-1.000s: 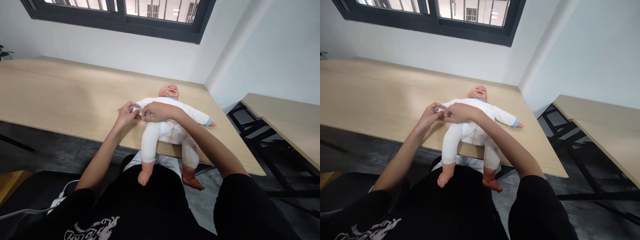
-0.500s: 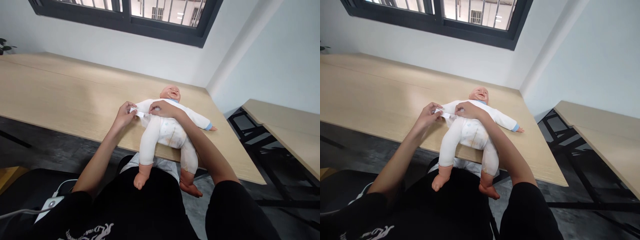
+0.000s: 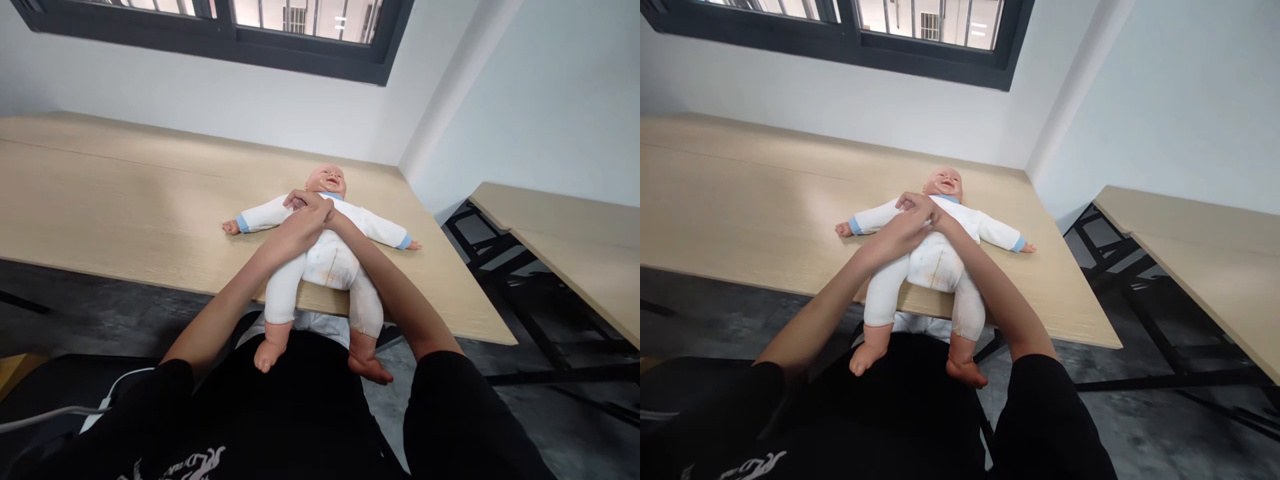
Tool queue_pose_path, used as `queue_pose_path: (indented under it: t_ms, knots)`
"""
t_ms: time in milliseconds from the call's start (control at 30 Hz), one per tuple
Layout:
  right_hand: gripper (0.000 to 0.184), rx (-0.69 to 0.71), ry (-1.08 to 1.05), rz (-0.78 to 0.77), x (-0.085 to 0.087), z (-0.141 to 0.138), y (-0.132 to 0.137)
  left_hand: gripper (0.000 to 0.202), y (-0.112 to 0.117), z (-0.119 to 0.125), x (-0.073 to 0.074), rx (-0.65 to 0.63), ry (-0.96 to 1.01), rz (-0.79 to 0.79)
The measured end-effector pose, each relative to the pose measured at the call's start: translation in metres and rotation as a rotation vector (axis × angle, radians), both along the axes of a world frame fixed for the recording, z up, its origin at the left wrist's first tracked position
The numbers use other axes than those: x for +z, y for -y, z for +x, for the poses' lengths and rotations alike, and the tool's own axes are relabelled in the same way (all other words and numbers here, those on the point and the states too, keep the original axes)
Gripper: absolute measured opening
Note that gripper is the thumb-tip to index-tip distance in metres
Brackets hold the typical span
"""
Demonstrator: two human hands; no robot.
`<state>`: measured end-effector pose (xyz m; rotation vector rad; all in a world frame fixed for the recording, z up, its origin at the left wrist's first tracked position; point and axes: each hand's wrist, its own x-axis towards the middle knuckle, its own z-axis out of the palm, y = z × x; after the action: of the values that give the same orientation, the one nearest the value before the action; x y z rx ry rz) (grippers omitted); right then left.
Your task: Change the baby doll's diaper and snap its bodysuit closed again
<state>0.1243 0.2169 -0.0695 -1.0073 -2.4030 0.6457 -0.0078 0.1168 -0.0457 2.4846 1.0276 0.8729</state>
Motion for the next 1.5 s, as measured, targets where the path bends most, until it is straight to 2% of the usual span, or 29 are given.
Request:
queue_pose_path:
  t_ms: [67, 133, 233, 300, 400, 500, 633, 733, 833, 933, 1033, 1100, 1167, 1233, 1300, 1400, 1500]
  knots:
    - [0.015, -0.019, -0.161, -0.100, -0.004, 0.000, -0.007, 0.020, 0.001, 0.006, -0.002, 0.035, -0.098, 0.017]
    - [0.024, -0.024, -0.283, -0.146, -0.008, 0.000, -0.012, 0.021, 0.001, 0.009, -0.005, 0.048, -0.136, 0.029]
    - [0.048, -0.026, -0.301, -0.118, -0.012, 0.001, -0.014, 0.019, 0.000, 0.010, -0.008, 0.093, -0.143, 0.026]
    - [0.054, -0.020, -0.279, -0.088, -0.013, 0.001, -0.012, 0.018, 0.003, 0.008, -0.008, 0.120, -0.142, 0.020]
    - [0.039, -0.031, -0.353, -0.063, -0.012, -0.002, -0.006, 0.016, 0.018, 0.006, -0.009, 0.118, -0.111, 0.039]
    - [0.019, -0.152, -0.466, -0.032, -0.007, -0.006, 0.002, 0.029, 0.041, 0.009, -0.015, 0.117, -0.114, 0.102]
    - [0.017, -0.233, -0.522, -0.009, -0.002, -0.011, 0.013, 0.059, 0.068, 0.019, -0.025, 0.069, -0.282, 0.173]
    - [0.018, -0.234, -0.494, 0.022, -0.001, -0.012, 0.016, 0.071, 0.074, 0.021, -0.027, 0.062, -0.340, 0.165]
    - [0.020, -0.264, -0.492, 0.048, 0.003, -0.009, 0.014, 0.057, 0.072, 0.013, -0.023, -0.050, -0.238, 0.095]
    - [0.027, -0.324, -0.549, 0.079, 0.021, 0.000, 0.021, 0.037, 0.074, -0.001, -0.017, -0.169, 0.050, -0.013]
    - [0.029, -0.311, -0.526, 0.147, 0.048, 0.015, 0.061, 0.024, 0.079, -0.016, -0.016, -0.073, 0.315, 0.029]
    - [0.026, -0.301, -0.451, 0.225, 0.061, 0.026, 0.107, 0.016, 0.083, -0.026, -0.019, 0.060, 0.343, 0.124]
    - [0.023, -0.372, -0.326, 0.280, 0.061, 0.037, 0.160, 0.015, 0.085, -0.035, -0.024, 0.170, 0.285, 0.163]
    - [0.020, -0.520, -0.184, 0.300, 0.047, 0.044, 0.206, 0.020, 0.087, -0.043, -0.031, 0.213, 0.197, 0.108]
    - [0.020, -0.701, -0.056, 0.305, 0.024, 0.049, 0.238, 0.023, 0.089, -0.047, -0.038, 0.193, 0.118, 0.026]
    - [0.018, -0.821, -0.001, 0.276, -0.008, 0.050, 0.256, 0.019, 0.089, -0.046, -0.045, 0.164, 0.075, -0.035]
    - [0.018, -0.814, -0.052, 0.269, -0.025, 0.047, 0.254, 0.010, 0.086, -0.042, -0.048, 0.173, 0.082, -0.038]
